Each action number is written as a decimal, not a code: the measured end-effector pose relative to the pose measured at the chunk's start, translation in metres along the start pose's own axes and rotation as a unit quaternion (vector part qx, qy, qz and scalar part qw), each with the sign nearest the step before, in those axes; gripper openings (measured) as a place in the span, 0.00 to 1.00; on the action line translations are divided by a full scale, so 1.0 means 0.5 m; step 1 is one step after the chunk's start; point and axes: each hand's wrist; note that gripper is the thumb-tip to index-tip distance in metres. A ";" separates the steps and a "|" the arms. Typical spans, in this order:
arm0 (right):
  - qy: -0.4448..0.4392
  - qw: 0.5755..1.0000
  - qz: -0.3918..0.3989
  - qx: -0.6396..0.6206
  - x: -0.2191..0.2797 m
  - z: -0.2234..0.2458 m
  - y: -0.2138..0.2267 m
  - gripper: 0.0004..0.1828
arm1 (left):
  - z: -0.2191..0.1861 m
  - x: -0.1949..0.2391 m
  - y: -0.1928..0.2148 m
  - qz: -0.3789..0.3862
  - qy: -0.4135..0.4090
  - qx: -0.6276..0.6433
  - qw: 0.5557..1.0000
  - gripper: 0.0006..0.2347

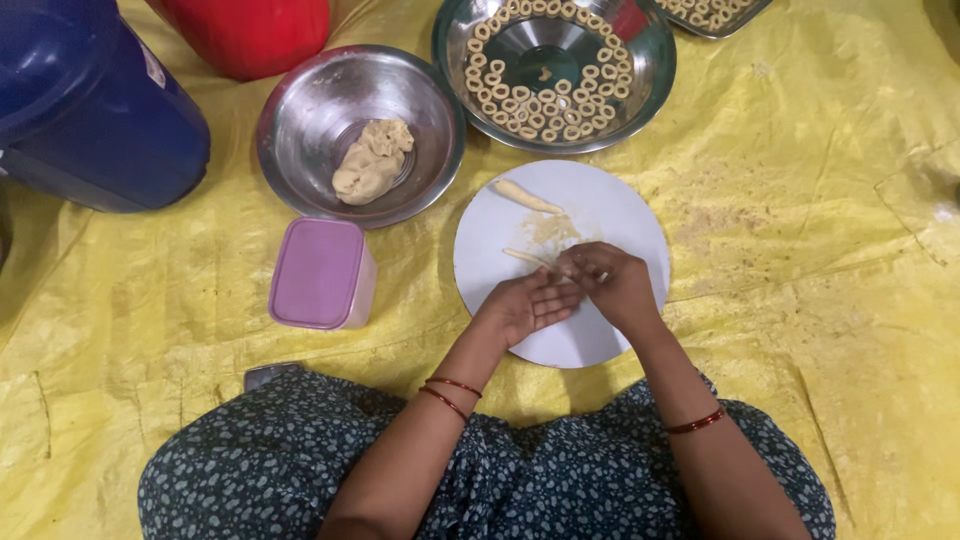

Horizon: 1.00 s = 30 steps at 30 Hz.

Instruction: The person sits on a yellow tarp and shapes dough into small rings by hand. They roll a piece of dough into a thin rope on a white plate, then join the ends to form a ring and place it into a metal bowl.

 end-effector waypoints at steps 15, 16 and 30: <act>0.127 0.976 -0.002 0.180 -0.001 -0.037 -0.001 0.07 | 0.011 -0.005 0.000 -0.027 -0.066 -0.255 0.964 0.16; 0.102 0.985 -0.006 0.136 -0.003 -0.038 -0.001 0.08 | 0.009 -0.006 0.000 -0.029 -0.049 -0.207 0.977 0.16; -0.055 0.969 0.048 -0.234 -0.013 -0.044 -0.001 0.13 | 0.016 -0.006 -0.006 -0.169 -0.183 0.019 0.968 0.17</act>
Point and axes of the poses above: each hand's wrist, its own x-axis away from the middle knuckle, its own y-axis out of the back of the hand, z = x × y, and after that the axes turned 3 degrees about -x, right-handed
